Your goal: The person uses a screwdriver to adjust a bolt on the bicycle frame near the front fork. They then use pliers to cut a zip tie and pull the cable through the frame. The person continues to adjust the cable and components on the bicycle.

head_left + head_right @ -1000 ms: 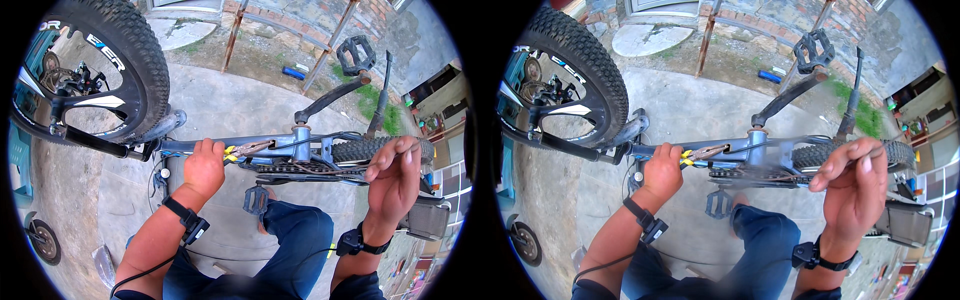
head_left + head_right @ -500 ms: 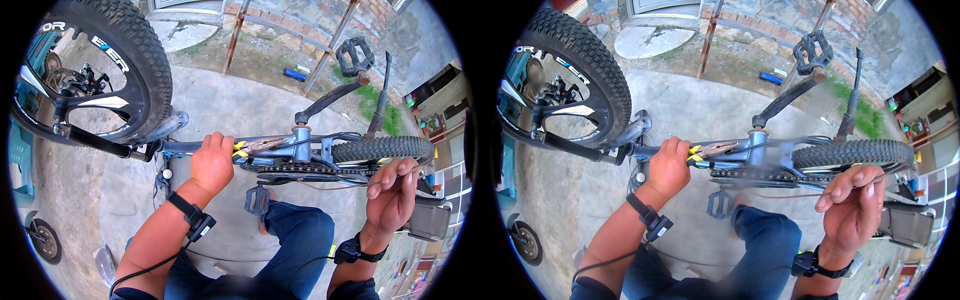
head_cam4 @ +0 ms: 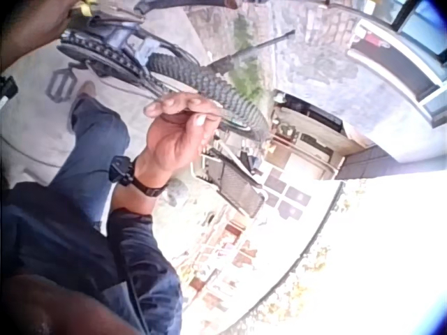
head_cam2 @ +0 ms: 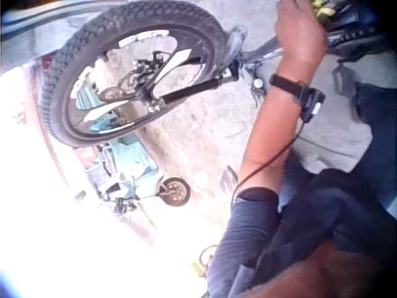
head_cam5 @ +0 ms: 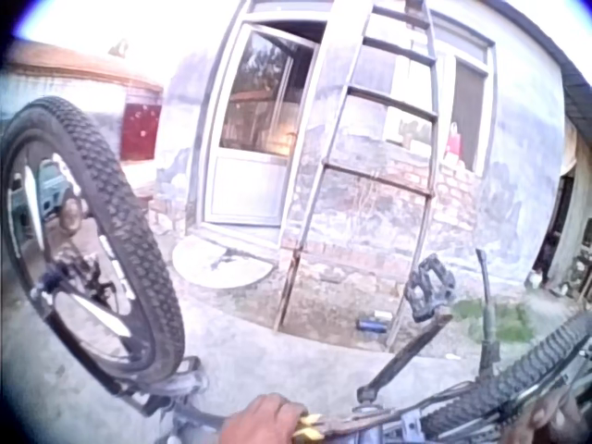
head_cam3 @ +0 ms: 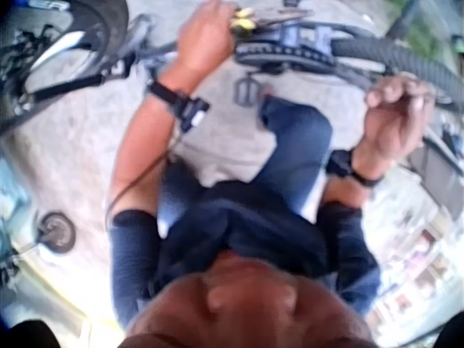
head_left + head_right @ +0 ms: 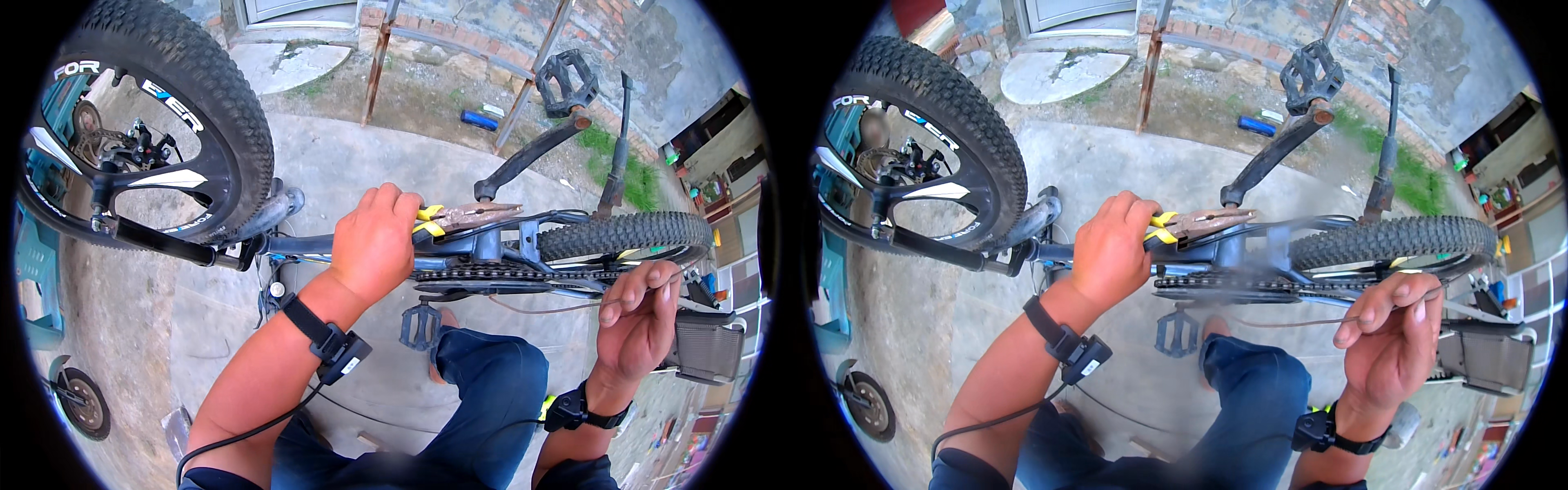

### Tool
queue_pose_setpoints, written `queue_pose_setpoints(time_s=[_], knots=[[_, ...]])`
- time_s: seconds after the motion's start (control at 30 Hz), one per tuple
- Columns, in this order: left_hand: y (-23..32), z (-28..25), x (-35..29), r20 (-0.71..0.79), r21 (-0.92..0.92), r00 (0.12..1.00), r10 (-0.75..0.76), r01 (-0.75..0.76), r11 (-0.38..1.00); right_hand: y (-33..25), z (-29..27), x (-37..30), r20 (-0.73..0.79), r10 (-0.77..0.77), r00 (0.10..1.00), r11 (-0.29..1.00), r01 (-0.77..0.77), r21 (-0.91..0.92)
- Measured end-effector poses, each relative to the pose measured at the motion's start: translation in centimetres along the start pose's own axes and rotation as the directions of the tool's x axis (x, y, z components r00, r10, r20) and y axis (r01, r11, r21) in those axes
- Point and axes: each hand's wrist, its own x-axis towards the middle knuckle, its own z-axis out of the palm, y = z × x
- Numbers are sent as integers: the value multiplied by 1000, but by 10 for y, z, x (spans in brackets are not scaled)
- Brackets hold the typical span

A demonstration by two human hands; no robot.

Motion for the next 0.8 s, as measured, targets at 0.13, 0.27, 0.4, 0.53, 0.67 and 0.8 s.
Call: queue_pose_setpoints(time_s=[0.13, 0.27, 0.4, 0.53, 0.67, 0.8], knots=[[3, 6, 3, 91, -3, 995, -34, 34, 999, 1, 0, -4, -23, 5, 1000, 1000, -5, -2], [-4, 3, -3, 67, -165, 997, -49, 59, 984, -5, 5, -6, 20, 6, 1000, 1000, -6, 15], [-23, -7, -19, 47, -231, 997, -68, 77, 970, -11, 7, -11, 55, 14, 998, 1000, -14, -2], [-45, -27, -54, 112, -308, 965, -238, 261, 915, -11, 20, -22, 168, 62, 984, 998, -64, 7], [-47, -63, -103, 412, -593, 778, -475, 624, 508, 3, 53, -44, 325, 235, 916, 972, -231, -52], [-33, -76, -162, 621, -704, 615, -486, 711, 1, 37, 86, -66, 573, 440, 692, 888, -239, -393]])
